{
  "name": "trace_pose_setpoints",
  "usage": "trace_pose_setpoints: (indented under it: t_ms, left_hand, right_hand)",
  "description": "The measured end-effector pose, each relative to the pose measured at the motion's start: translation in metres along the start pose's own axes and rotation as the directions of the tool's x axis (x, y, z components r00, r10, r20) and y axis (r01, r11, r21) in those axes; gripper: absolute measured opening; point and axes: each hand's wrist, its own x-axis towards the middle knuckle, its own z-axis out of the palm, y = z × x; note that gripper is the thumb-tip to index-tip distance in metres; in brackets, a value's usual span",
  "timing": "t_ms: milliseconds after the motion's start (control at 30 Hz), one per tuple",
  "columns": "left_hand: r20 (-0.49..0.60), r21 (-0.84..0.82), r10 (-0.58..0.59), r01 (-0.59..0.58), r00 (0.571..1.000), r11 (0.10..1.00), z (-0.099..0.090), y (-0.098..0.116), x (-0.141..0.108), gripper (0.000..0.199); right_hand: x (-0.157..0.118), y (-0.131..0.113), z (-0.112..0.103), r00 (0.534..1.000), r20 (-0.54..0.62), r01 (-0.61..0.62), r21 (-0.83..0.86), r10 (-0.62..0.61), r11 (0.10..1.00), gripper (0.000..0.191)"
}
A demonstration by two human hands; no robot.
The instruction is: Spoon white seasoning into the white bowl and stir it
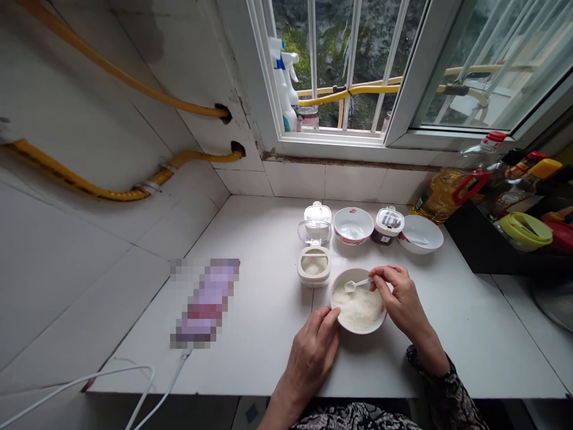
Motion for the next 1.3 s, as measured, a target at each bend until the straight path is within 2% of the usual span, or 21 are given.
trace_pose_setpoints:
  t_ms: [133, 200, 367, 600, 800, 933, 1033, 1133, 1233, 1300]
  left_hand:
    - [0.005, 0.004, 0.004, -0.004, 1.000, 1.000, 0.000, 0.000, 0.000, 0.040]
    - [0.003, 0.001, 0.006, -0.006, 1.000, 1.000, 0.000, 0.000, 0.000, 0.040]
    - [-0.003, 0.000, 0.010, -0.010, 1.000, 1.000, -0.001, 0.000, 0.000, 0.039]
    - [0.004, -0.003, 0.016, -0.016, 1.000, 1.000, -0.001, 0.000, 0.001, 0.037]
    - [-0.010, 0.004, 0.021, -0.021, 1.000, 1.000, -0.001, 0.001, 0.001, 0.037]
    - [-0.014, -0.002, 0.022, -0.022, 1.000, 1.000, -0.001, 0.002, 0.002, 0.038]
    - [-0.005, -0.001, 0.019, -0.019, 1.000, 1.000, -0.001, 0.002, 0.002, 0.038]
    - [-0.005, 0.001, 0.017, -0.017, 1.000, 1.000, 0.000, 0.003, 0.001, 0.040]
    - [-0.009, -0.001, 0.019, -0.019, 1.000, 1.000, 0.001, 0.003, 0.001, 0.042]
    - [-0.012, -0.002, 0.020, -0.020, 1.000, 1.000, 0.001, 0.003, 0.001, 0.042]
  right_hand:
    - [-0.001, -0.005, 0.005, 0.995, 0.082, 0.052, 0.015, -0.053, 0.999, 0.018]
    - [-0.002, -0.007, 0.006, 0.995, 0.094, 0.041, 0.041, -0.045, 0.998, 0.018]
    - [-0.002, -0.005, -0.001, 0.997, 0.034, -0.075, 0.078, 0.072, 0.994, 0.018]
    - [-0.003, -0.004, -0.003, 0.989, -0.001, -0.148, 0.114, 0.149, 0.982, 0.019]
    - [-0.002, -0.004, -0.003, 0.938, 0.104, -0.345, 0.343, 0.330, 0.874, 0.023]
    - [0.001, -0.002, -0.003, 0.926, 0.114, -0.368, 0.487, 0.360, 0.792, 0.026]
    - [0.007, -0.009, -0.002, 0.940, 0.056, -0.313, 0.526, 0.335, 0.791, 0.025]
    - [0.015, -0.023, 0.001, 0.972, -0.012, -0.198, 0.489, 0.234, 0.850, 0.021]
    - [0.020, -0.035, 0.010, 0.993, -0.120, 0.048, 0.309, -0.011, 0.950, 0.014]
    - [0.022, -0.038, 0.019, 0.950, -0.156, 0.286, 0.097, -0.269, 0.953, 0.016]
